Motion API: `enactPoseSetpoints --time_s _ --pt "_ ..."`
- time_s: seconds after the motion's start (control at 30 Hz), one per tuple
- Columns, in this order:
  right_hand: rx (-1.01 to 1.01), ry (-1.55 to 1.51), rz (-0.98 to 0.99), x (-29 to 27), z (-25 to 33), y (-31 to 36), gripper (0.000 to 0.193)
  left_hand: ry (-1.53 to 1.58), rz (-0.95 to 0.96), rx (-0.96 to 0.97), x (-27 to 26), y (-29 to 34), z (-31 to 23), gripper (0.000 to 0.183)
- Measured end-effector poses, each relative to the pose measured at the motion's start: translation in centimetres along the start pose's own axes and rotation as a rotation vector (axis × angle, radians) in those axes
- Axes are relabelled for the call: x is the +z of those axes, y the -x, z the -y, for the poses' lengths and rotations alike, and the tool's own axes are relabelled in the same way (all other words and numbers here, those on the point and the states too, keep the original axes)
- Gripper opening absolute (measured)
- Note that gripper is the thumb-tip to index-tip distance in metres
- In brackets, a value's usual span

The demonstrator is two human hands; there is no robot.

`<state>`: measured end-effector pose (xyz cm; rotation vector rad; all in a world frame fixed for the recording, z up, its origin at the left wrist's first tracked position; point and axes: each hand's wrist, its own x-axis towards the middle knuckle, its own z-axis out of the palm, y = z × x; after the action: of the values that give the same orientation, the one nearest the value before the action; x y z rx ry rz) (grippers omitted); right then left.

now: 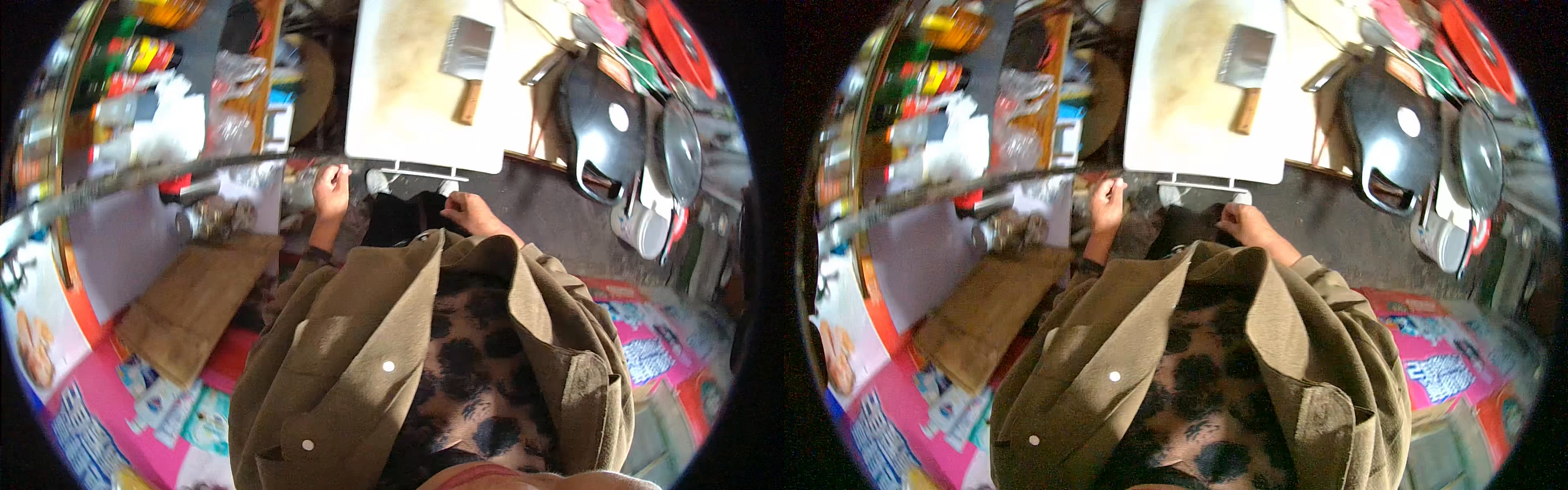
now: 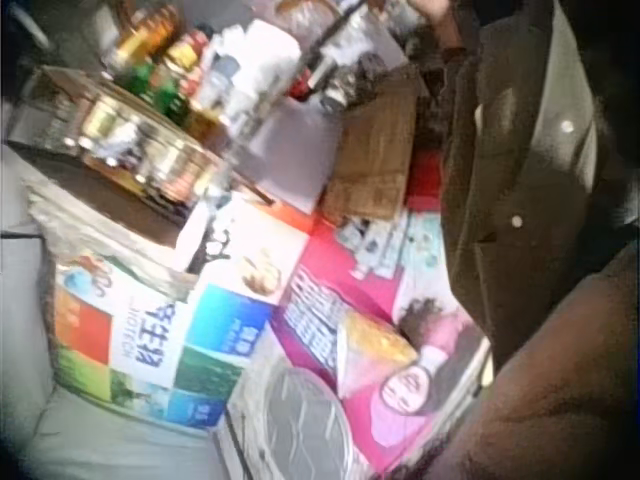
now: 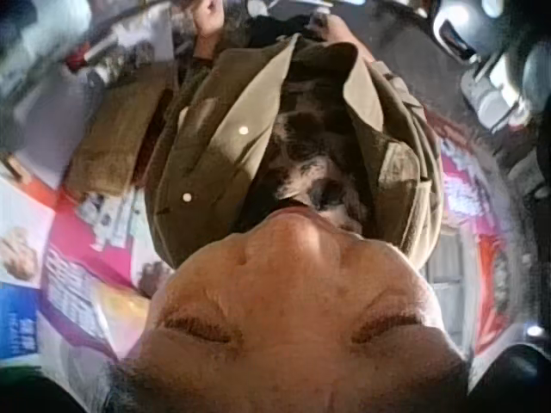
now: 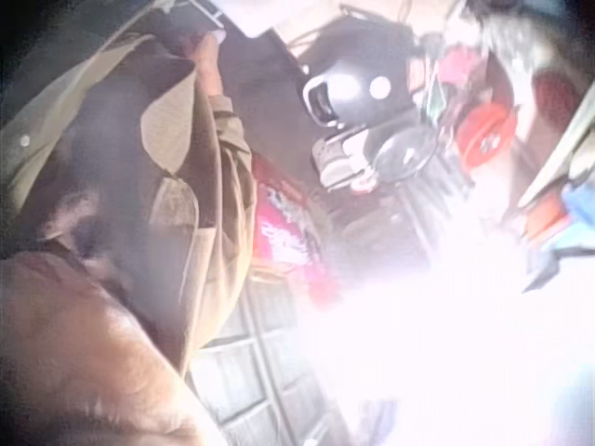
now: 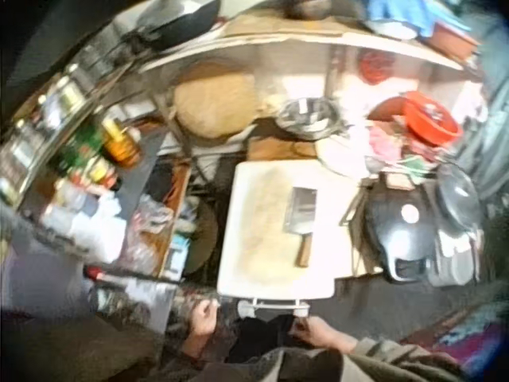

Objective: The person cleans a white cutting board by scraping it with a cleaver, wiping it with a paper towel, and discarding debris into a bucket. The person then uses a wet paper towel to wipe the board again and places the used paper towel aside.

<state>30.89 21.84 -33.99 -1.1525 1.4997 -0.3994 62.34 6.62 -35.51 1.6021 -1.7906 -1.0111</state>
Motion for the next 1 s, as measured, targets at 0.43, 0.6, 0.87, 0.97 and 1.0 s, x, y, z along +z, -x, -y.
enactPoseSetpoints --time_s 0.43,0.6,0.87,0.97,1.0 --pt "-0.053 0.420 0.366 6.5 4.3 -6.6 0.024 0.046 0.061 -0.825 -6.1 13.4 15.4 0.041" --pt "-0.254 0.705 0.556 12.0 9.3 -10.8 0.023 -0.102 0.135 -0.794 -5.2 14.5 18.0 0.035" --pt "-0.542 0.954 0.750 20.7 10.5 -17.1 0.014 -0.214 0.097 -0.784 -1.4 16.4 20.6 0.029" --pt "-0.453 1.137 0.938 22.4 8.6 -18.8 0.016 -0.204 -0.013 -0.727 2.3 18.9 19.0 0.020" --pt "-0.407 1.228 1.006 22.9 7.6 -19.4 0.016 -0.256 -0.084 -0.741 4.3 19.1 18.1 0.016"
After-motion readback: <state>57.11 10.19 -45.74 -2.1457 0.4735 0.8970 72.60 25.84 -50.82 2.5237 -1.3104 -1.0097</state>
